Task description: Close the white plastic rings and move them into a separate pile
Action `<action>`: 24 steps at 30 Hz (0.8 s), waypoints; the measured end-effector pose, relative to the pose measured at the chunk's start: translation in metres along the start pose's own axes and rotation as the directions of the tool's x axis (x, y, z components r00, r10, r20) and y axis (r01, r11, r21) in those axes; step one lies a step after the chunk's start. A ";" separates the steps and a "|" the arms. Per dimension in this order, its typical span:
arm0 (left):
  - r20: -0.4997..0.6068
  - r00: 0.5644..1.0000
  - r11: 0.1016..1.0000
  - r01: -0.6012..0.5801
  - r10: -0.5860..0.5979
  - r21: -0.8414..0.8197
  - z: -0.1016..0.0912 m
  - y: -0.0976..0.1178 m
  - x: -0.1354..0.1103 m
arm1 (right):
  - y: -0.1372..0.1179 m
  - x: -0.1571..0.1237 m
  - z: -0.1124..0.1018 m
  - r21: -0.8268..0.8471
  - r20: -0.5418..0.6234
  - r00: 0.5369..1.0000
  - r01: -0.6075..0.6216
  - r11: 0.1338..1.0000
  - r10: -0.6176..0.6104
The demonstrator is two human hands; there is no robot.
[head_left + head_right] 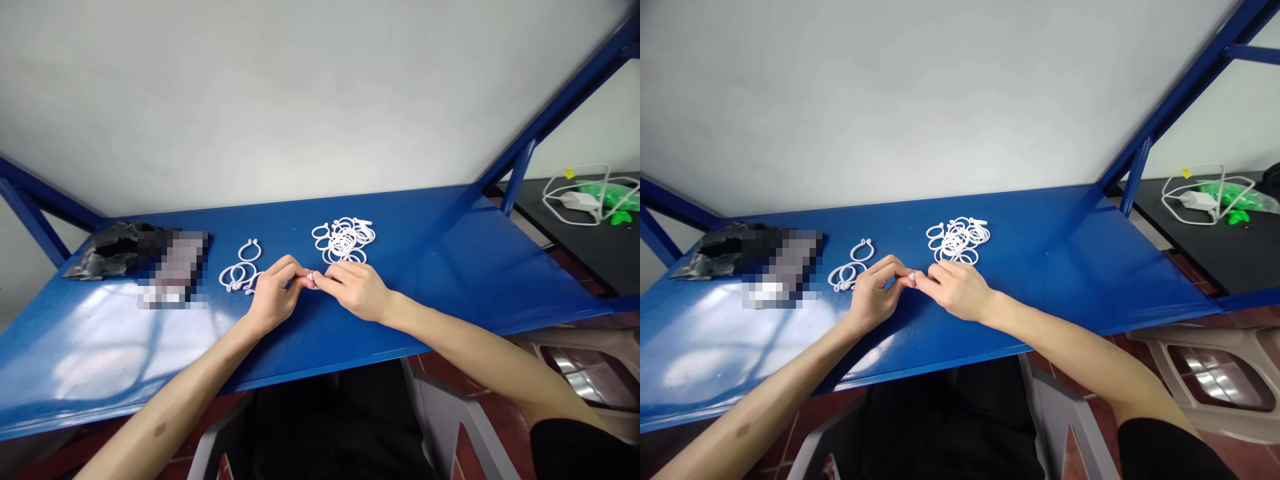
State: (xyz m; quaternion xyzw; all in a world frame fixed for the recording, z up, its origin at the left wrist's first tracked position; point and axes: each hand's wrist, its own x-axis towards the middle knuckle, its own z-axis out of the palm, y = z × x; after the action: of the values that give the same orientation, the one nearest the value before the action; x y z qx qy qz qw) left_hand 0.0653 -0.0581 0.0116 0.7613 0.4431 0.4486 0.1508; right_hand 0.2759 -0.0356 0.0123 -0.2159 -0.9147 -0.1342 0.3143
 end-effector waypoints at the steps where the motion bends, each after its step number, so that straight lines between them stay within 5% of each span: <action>1: -0.005 1.000 1.000 -0.016 0.016 0.005 0.000 0.000 0.000 | 0.000 0.000 0.000 -0.016 -0.009 1.000 0.005 1.000 -0.005; 24: 0.042 0.998 0.997 -0.040 0.037 0.064 -0.001 -0.008 -0.001 | -0.002 0.004 0.000 -0.080 0.008 0.998 0.069 0.994 -0.068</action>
State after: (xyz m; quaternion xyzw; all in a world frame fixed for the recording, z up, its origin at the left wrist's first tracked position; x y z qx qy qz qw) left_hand 0.0603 -0.0550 0.0063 0.7831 0.4394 0.4215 0.1265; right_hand 0.2726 -0.0360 0.0144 -0.1972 -0.9162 -0.1810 0.2982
